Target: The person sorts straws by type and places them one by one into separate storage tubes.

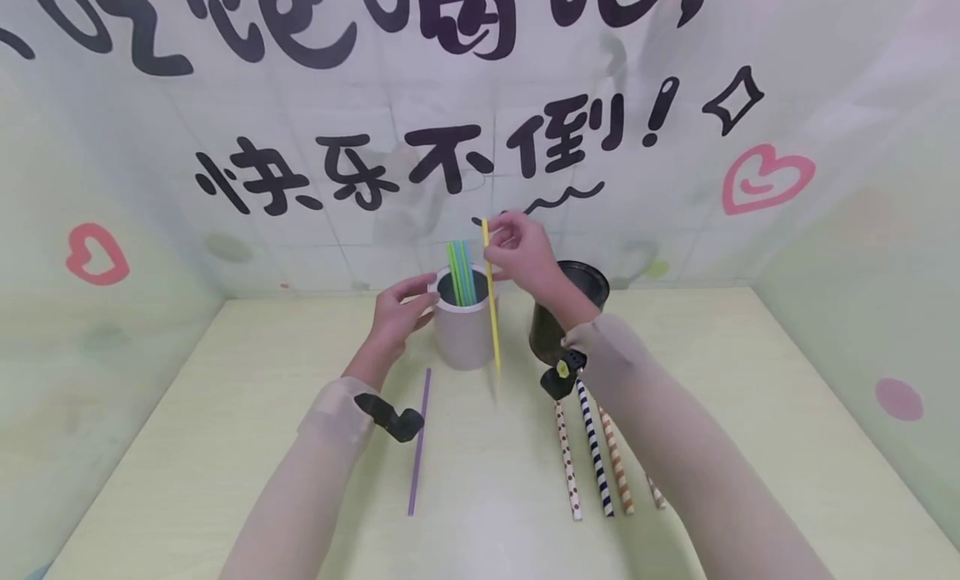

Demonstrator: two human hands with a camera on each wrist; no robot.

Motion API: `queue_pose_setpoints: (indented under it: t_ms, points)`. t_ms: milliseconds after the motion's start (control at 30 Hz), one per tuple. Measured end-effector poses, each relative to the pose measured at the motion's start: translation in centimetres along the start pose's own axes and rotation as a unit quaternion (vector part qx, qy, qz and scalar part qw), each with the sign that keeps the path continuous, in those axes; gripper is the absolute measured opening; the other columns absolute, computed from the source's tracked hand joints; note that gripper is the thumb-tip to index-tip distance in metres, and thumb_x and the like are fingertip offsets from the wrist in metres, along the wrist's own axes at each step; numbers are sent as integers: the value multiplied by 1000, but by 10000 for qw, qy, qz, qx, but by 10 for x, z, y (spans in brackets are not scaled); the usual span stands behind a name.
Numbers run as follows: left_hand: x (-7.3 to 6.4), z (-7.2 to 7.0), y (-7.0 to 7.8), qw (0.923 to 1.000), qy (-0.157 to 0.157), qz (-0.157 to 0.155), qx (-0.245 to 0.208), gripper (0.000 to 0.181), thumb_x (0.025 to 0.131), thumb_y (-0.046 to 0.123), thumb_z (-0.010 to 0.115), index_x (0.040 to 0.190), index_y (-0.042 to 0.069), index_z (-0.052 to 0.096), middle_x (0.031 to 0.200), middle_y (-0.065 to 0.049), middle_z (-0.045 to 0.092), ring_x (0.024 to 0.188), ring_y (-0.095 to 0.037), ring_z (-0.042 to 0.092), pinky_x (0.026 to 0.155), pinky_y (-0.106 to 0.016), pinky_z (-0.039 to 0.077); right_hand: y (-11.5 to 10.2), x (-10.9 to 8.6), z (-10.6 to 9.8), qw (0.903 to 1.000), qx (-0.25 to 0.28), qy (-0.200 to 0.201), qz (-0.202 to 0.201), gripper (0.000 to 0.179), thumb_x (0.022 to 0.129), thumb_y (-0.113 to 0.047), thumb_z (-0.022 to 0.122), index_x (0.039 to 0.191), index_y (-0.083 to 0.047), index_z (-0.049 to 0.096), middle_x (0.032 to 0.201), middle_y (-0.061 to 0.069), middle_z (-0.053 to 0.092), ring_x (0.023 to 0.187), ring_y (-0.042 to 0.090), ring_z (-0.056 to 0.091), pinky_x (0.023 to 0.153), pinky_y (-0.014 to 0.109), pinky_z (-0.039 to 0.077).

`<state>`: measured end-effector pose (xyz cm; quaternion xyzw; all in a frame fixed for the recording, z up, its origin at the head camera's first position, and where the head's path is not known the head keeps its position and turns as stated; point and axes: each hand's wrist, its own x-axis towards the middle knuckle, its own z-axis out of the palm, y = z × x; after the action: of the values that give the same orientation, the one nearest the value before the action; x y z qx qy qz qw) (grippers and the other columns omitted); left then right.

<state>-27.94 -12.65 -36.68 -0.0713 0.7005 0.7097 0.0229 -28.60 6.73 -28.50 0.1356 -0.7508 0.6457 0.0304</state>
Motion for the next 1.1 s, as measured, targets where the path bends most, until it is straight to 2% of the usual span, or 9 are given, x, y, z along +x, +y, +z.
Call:
queue_pose_setpoints:
  t_ms: [333, 567, 667, 867, 1100]
  points:
    - [-1, -1, 1, 10000, 8, 41, -39, 40, 83, 4, 60, 123, 9, 57, 119, -10, 50, 110, -23, 51, 81, -25, 54, -46, 19, 2, 9970, -224, 114, -728, 26, 78, 7, 55, 103, 0, 52, 80, 8, 52, 68, 17, 53, 59, 36, 59]
    - [1, -1, 2, 10000, 13, 27, -58, 41, 83, 3, 60, 124, 8, 57, 119, -11, 50, 108, -24, 52, 80, -25, 55, -65, 29, 8, 9880, -728, -282, -1331, 24, 77, 5, 55, 99, -1, 51, 79, 9, 53, 68, 19, 52, 55, 30, 56]
    - [3, -1, 2, 9999, -17, 46, -114, 41, 83, 3, 60, 123, 8, 57, 119, -10, 49, 107, -24, 52, 80, -25, 55, -71, 33, 11, 9837, -894, -292, -1530, 23, 77, 6, 55, 98, -2, 50, 78, 9, 53, 67, 19, 53, 53, 28, 54]
    - [5, -1, 0, 9999, 17, 81, -151, 40, 83, 2, 60, 123, 7, 57, 117, -10, 50, 106, -23, 53, 80, -26, 55, -68, 39, 14, 9845, -1042, -299, -1379, 25, 79, 5, 55, 102, -2, 48, 82, 10, 53, 70, 19, 53, 57, 25, 54]
    - [3, -1, -2, 9999, -9, 70, -124, 40, 83, 3, 61, 123, 9, 57, 117, -11, 50, 107, -23, 52, 80, -25, 55, -31, 40, 11, 9912, -1055, -128, -792, 25, 81, 3, 56, 104, -3, 49, 85, 8, 52, 74, 18, 52, 61, 25, 55]
